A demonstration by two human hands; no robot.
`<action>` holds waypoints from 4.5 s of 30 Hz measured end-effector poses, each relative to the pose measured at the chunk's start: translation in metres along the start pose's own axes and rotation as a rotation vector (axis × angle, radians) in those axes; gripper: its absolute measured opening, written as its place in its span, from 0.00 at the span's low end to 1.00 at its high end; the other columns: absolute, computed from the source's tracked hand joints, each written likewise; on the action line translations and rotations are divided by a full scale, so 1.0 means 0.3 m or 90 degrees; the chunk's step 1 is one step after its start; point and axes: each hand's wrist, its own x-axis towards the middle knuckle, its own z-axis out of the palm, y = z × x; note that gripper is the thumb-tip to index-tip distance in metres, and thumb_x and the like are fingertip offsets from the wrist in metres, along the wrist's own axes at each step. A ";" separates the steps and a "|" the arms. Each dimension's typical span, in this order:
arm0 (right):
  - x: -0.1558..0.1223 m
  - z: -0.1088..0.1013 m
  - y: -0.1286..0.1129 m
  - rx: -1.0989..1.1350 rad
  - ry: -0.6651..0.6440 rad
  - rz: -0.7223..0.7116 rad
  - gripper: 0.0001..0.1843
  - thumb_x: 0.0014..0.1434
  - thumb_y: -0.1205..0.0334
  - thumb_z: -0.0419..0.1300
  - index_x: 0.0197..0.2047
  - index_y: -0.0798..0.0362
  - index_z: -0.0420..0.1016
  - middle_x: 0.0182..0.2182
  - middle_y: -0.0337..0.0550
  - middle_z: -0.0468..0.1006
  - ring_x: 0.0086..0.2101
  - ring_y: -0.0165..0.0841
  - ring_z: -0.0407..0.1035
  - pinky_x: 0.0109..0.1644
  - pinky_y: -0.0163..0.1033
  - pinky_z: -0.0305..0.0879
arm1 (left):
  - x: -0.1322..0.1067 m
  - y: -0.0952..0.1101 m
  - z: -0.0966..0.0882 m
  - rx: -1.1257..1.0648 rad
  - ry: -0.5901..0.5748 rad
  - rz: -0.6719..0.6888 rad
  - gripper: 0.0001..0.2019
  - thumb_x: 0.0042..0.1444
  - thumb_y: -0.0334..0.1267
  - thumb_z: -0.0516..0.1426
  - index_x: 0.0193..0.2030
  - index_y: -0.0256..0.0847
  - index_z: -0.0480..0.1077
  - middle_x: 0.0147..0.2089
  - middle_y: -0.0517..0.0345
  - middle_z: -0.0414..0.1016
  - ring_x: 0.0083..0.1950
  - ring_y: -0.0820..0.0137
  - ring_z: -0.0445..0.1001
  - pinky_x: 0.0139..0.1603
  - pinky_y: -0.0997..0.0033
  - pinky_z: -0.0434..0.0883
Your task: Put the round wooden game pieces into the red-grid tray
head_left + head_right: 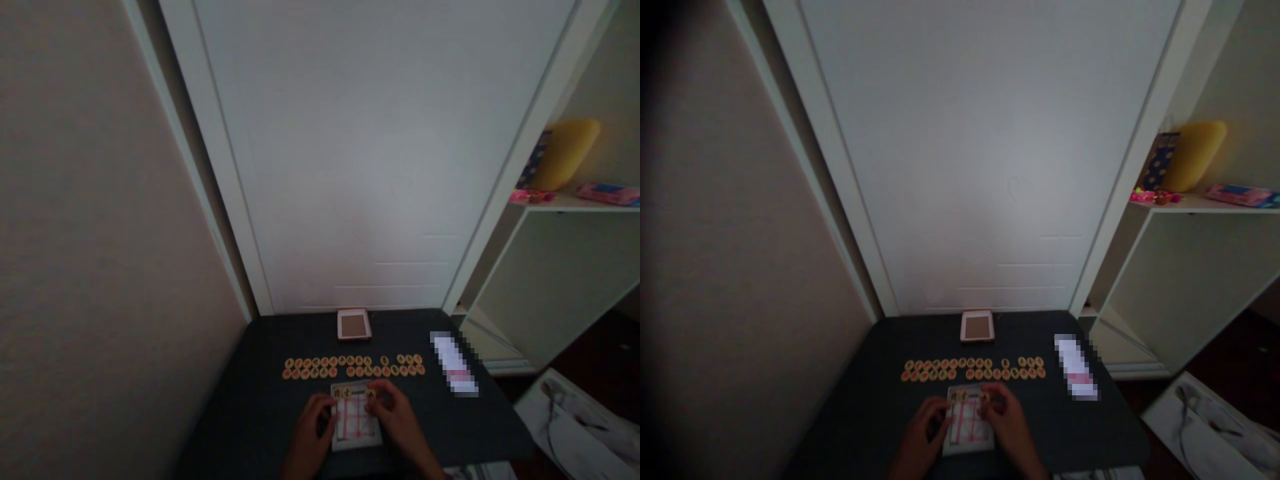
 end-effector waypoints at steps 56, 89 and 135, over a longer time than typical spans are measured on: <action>0.024 0.052 0.016 -0.036 -0.056 0.015 0.22 0.47 0.52 0.71 0.45 0.50 0.79 0.40 0.44 0.82 0.34 0.40 0.77 0.38 0.42 0.72 | 0.015 0.058 -0.009 -0.050 0.043 -0.019 0.15 0.63 0.50 0.55 0.43 0.43 0.77 0.45 0.50 0.79 0.44 0.62 0.78 0.44 0.65 0.75; 0.013 0.079 0.011 -0.032 -0.112 -0.046 0.25 0.54 0.39 0.67 0.44 0.52 0.80 0.41 0.50 0.84 0.44 0.45 0.77 0.52 0.47 0.71 | 0.047 0.137 0.016 -0.145 -0.092 -0.065 0.16 0.60 0.50 0.59 0.47 0.42 0.75 0.41 0.53 0.83 0.39 0.64 0.80 0.40 0.69 0.74; 0.062 0.185 0.113 -0.325 -0.011 -0.062 0.05 0.55 0.61 0.61 0.34 0.52 0.77 0.31 0.45 0.84 0.33 0.40 0.79 0.36 0.37 0.71 | -0.013 -0.020 -0.014 0.086 -0.008 -0.008 0.09 0.61 0.43 0.57 0.43 0.44 0.76 0.39 0.54 0.80 0.41 0.62 0.78 0.47 0.64 0.73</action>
